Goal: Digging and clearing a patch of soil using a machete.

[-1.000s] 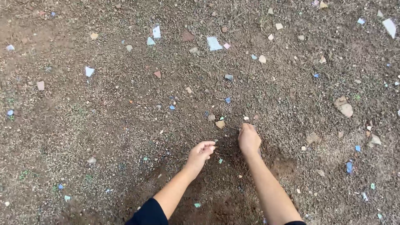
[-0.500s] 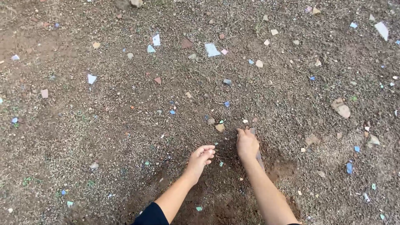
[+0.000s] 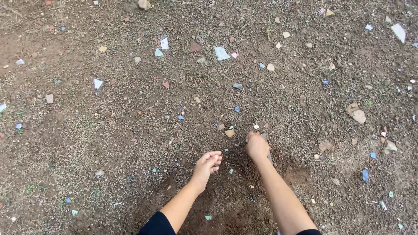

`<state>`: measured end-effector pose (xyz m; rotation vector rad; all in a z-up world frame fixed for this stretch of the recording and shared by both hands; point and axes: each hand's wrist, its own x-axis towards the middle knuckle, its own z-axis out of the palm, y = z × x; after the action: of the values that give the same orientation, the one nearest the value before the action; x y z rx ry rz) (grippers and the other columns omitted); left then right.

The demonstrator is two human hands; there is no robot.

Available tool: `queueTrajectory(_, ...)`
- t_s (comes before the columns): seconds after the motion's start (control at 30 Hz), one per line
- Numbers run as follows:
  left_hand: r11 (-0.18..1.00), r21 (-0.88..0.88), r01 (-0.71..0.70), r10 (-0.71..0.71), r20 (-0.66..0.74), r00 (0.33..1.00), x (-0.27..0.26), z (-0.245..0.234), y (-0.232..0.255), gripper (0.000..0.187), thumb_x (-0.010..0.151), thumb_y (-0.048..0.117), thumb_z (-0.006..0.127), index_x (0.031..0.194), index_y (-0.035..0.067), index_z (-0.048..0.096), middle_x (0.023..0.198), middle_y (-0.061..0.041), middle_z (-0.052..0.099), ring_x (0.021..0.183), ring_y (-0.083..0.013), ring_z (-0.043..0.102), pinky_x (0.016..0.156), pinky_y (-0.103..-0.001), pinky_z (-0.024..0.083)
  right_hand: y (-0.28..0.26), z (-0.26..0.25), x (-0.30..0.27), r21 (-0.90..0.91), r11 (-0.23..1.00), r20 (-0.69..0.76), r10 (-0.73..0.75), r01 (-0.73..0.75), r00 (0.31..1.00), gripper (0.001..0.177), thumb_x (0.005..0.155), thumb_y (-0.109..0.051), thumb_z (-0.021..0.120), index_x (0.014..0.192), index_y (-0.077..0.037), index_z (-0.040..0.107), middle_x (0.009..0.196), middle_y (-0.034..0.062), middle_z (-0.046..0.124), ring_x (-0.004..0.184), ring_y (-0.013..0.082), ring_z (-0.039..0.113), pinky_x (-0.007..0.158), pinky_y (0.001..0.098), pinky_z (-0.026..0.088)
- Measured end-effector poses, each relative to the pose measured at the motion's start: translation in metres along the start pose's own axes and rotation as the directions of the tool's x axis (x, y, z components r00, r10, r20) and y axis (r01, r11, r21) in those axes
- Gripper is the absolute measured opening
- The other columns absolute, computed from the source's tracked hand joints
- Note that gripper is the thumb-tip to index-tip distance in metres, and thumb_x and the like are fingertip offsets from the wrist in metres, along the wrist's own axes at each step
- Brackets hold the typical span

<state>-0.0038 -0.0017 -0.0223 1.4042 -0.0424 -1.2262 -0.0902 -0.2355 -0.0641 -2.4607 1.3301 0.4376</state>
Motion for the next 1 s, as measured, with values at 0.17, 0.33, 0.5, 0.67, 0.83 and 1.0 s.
queueTrajectory(0.17,0.986,-0.143,0.081,-0.089,-0.05,0.995,0.001,0.005,0.016,0.039,0.103,0.03,0.046,0.134,0.011,0.061,0.127,-0.006,0.067,0.112,-0.0149,0.064,0.097,-0.033,0.053,-0.034,-0.021,-0.054,0.415,0.904,-0.033,-0.099,0.103,0.995,0.014,0.096,-0.022,0.068,0.106,-0.016,0.076,0.098,0.0121,0.077,0.087,0.0274,0.074,0.082,0.0405,0.057)
queueTrajectory(0.33,0.88,-0.449,0.159,-0.226,-0.1,0.969,0.005,0.01,0.032,0.036,0.105,0.035,0.042,0.12,0.009,0.062,0.105,-0.009,0.064,0.095,-0.0194,0.064,0.087,-0.04,0.058,-0.081,-0.045,-0.105,0.327,0.892,0.045,-0.344,0.311,0.938,0.013,0.091,-0.03,0.072,0.095,-0.022,0.081,0.095,0.0008,0.074,0.094,0.0197,0.068,0.086,0.0358,0.055)
queueTrajectory(0.5,0.91,-0.387,0.148,-0.175,-0.035,0.984,0.023,-0.003,-0.002,0.03,0.106,0.032,0.049,0.102,0.005,0.063,0.084,-0.005,0.063,0.073,-0.0165,0.061,0.068,-0.034,0.056,-0.05,-0.016,-0.058,0.339,0.875,-0.245,-0.274,0.347,0.93,0.011,0.091,-0.025,0.072,0.095,-0.02,0.081,0.098,0.0001,0.071,0.098,0.0208,0.066,0.084,0.0382,0.056)
queueTrajectory(0.67,0.896,-0.407,0.176,-0.218,-0.059,0.974,0.022,-0.013,-0.007,0.029,0.105,0.031,0.051,0.102,0.005,0.065,0.083,-0.002,0.062,0.073,-0.0146,0.061,0.066,-0.032,0.055,-0.047,-0.014,-0.04,0.141,0.916,-0.337,-0.313,0.376,0.888,0.027,0.09,-0.016,0.067,0.113,-0.025,0.078,0.105,0.0034,0.067,0.101,0.0249,0.062,0.085,0.0409,0.054)
queueTrajectory(0.83,0.87,-0.453,0.195,-0.229,-0.02,0.973,0.022,-0.019,-0.005,0.042,0.105,0.039,0.043,0.106,0.004,0.066,0.088,-0.005,0.065,0.079,-0.0172,0.066,0.076,-0.035,0.059,-0.055,-0.012,-0.035,-0.139,0.903,-0.333,-0.43,0.407,0.839,0.04,0.091,-0.017,0.061,0.127,-0.031,0.07,0.123,0.0063,0.059,0.108,0.0281,0.058,0.085,0.043,0.048)
queueTrajectory(1.0,0.88,-0.446,0.165,-0.194,-0.019,0.981,0.016,-0.02,0.004,0.043,0.106,0.039,0.041,0.105,0.003,0.066,0.089,-0.007,0.066,0.08,-0.0181,0.066,0.078,-0.035,0.059,-0.057,-0.016,-0.023,-0.22,0.884,-0.329,-0.465,0.412,0.822,0.031,0.085,-0.021,0.067,0.116,-0.02,0.066,0.125,0.0073,0.06,0.111,0.0287,0.058,0.089,0.0423,0.048)
